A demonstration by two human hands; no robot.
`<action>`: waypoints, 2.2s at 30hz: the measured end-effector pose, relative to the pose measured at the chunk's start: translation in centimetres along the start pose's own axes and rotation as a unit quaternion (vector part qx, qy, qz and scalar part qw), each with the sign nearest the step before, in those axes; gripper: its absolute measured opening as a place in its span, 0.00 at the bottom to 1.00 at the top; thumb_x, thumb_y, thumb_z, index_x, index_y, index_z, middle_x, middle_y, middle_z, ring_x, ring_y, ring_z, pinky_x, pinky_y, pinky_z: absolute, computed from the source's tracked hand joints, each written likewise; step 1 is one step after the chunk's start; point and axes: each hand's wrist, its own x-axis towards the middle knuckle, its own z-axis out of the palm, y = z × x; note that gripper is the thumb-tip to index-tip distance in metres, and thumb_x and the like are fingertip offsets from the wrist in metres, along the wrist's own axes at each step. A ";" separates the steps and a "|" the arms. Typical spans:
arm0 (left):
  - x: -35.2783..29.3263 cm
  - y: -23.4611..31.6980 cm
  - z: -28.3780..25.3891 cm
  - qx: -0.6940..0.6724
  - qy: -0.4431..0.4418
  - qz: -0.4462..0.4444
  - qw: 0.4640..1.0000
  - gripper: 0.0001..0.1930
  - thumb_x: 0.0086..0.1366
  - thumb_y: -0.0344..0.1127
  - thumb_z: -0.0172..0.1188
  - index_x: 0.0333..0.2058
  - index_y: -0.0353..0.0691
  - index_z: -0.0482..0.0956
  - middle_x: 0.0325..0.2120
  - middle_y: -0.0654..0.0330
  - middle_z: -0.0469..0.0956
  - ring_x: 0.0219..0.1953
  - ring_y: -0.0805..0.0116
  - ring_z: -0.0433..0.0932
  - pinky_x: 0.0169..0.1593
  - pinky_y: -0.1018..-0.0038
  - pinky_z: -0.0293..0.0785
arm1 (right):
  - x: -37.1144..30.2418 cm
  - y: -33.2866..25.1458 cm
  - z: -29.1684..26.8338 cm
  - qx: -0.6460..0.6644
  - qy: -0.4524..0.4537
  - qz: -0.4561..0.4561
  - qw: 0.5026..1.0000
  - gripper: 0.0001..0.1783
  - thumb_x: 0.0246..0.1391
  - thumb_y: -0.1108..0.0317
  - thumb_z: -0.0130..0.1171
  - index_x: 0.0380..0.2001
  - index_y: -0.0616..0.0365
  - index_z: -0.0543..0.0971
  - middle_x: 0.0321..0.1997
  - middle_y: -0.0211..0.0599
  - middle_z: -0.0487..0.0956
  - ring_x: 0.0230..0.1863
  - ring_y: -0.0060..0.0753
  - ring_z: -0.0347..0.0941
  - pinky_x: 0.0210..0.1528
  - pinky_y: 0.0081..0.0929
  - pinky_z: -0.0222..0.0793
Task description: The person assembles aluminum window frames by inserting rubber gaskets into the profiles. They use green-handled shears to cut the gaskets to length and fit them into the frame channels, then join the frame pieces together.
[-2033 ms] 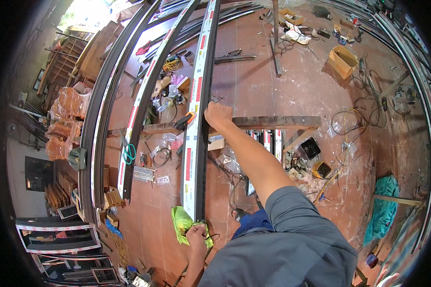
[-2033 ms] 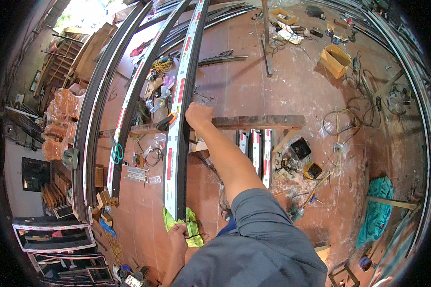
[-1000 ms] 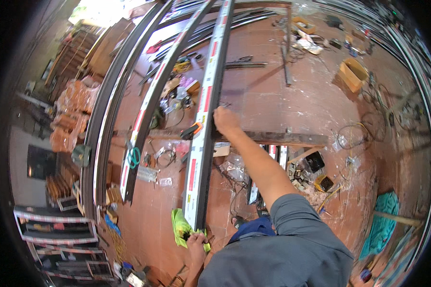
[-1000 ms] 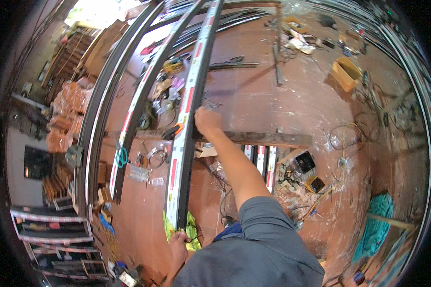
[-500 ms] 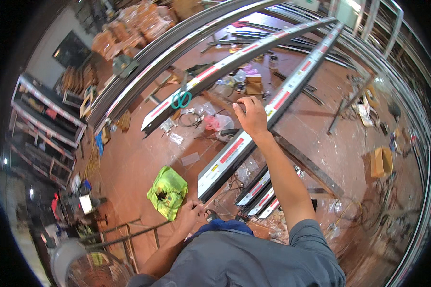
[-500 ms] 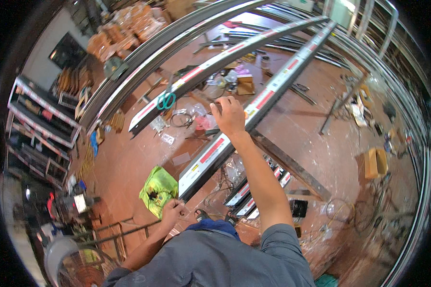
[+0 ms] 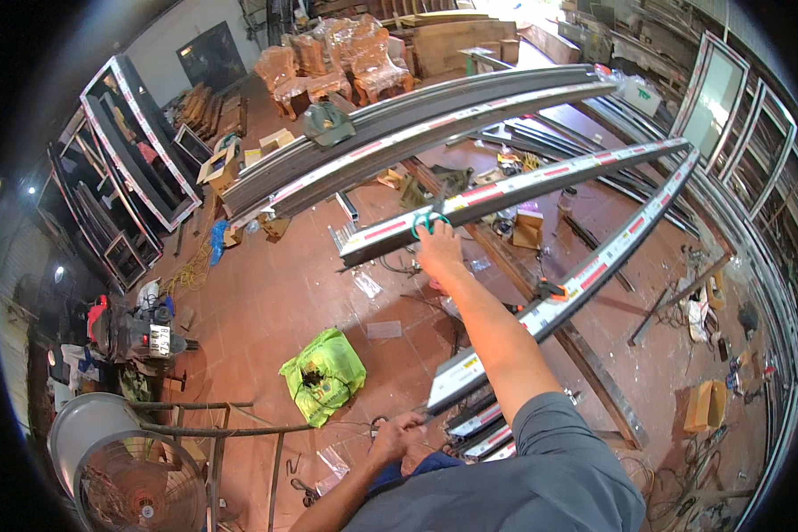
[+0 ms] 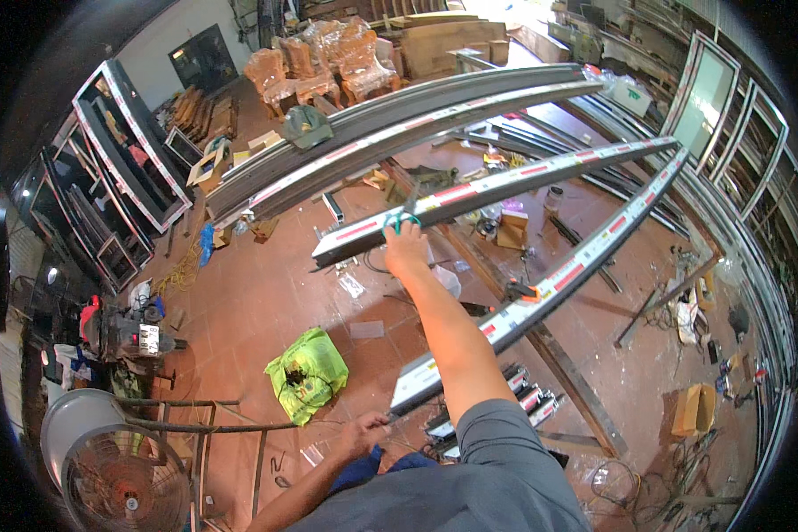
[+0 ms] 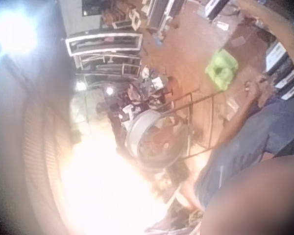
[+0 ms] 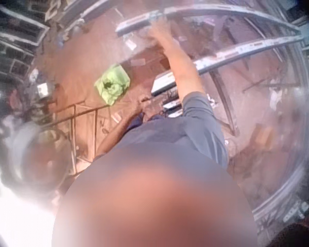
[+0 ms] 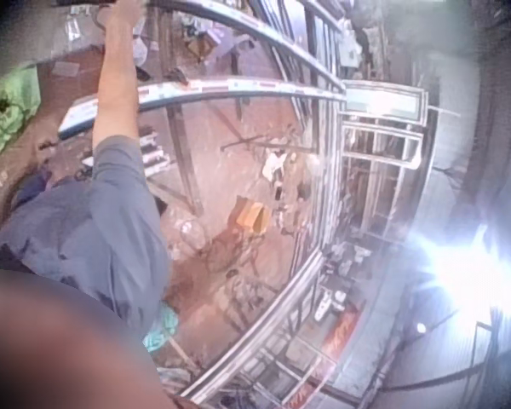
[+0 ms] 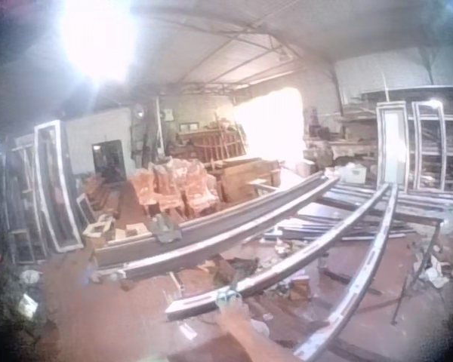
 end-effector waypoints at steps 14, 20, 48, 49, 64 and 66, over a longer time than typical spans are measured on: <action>1.9 -0.1 -6.2 -0.061 -0.286 0.099 0.951 0.35 0.69 0.46 0.68 0.68 0.33 0.70 0.59 0.48 0.78 0.61 0.60 0.76 0.67 0.63 0.70 | 3.9 -1.6 5.5 0.088 0.157 0.085 0.980 0.10 0.65 0.58 0.60 0.42 0.52 0.83 0.52 0.49 0.80 0.50 0.57 0.77 0.53 0.55 0.71; 3.9 -2.1 -4.7 -0.139 -0.277 0.020 0.951 0.21 0.71 0.34 0.67 0.59 0.32 0.79 0.46 0.58 0.86 0.47 0.72 0.82 0.52 0.71 0.79 | -3.3 -1.6 -0.2 0.705 0.146 0.304 0.624 0.22 0.73 0.47 0.57 0.49 0.55 0.79 0.39 0.30 0.78 0.45 0.32 0.79 0.46 0.35 0.73; 5.4 1.4 -4.5 -0.150 -0.233 -0.036 0.960 0.05 0.69 0.29 0.66 0.38 0.33 0.85 0.28 0.65 0.82 0.30 0.78 0.77 0.35 0.78 0.74 | -45.7 -16.7 -22.7 0.726 0.406 0.138 0.538 0.30 0.61 0.58 0.69 0.65 0.44 0.72 0.45 0.37 0.82 0.30 0.35 0.78 0.42 0.39 0.70; 5.4 1.3 -4.5 -0.164 -0.232 -0.044 0.958 0.06 0.69 0.29 0.66 0.39 0.33 0.85 0.29 0.65 0.83 0.31 0.78 0.78 0.37 0.79 0.74 | -46.0 -16.6 -21.2 0.758 0.389 0.132 0.507 0.27 0.61 0.58 0.70 0.60 0.46 0.72 0.40 0.35 0.81 0.28 0.34 0.77 0.39 0.37 0.69; 4.5 1.0 -4.9 -0.164 -0.215 -0.087 0.959 0.06 0.69 0.31 0.66 0.40 0.35 0.85 0.29 0.64 0.83 0.29 0.77 0.78 0.33 0.79 0.73 | -51.8 -23.0 -1.6 0.553 -0.042 0.558 0.618 0.44 0.64 0.24 0.53 0.50 0.62 0.77 0.34 0.30 0.74 0.35 0.28 0.69 0.37 0.28 0.65; 4.4 1.1 -4.7 -0.176 -0.197 -0.078 0.961 0.04 0.69 0.29 0.67 0.37 0.34 0.83 0.26 0.65 0.81 0.25 0.79 0.75 0.29 0.79 0.69 | -51.1 -22.4 -1.8 0.551 -0.055 0.547 0.628 0.45 0.63 0.23 0.54 0.48 0.63 0.77 0.33 0.32 0.74 0.34 0.28 0.70 0.36 0.29 0.67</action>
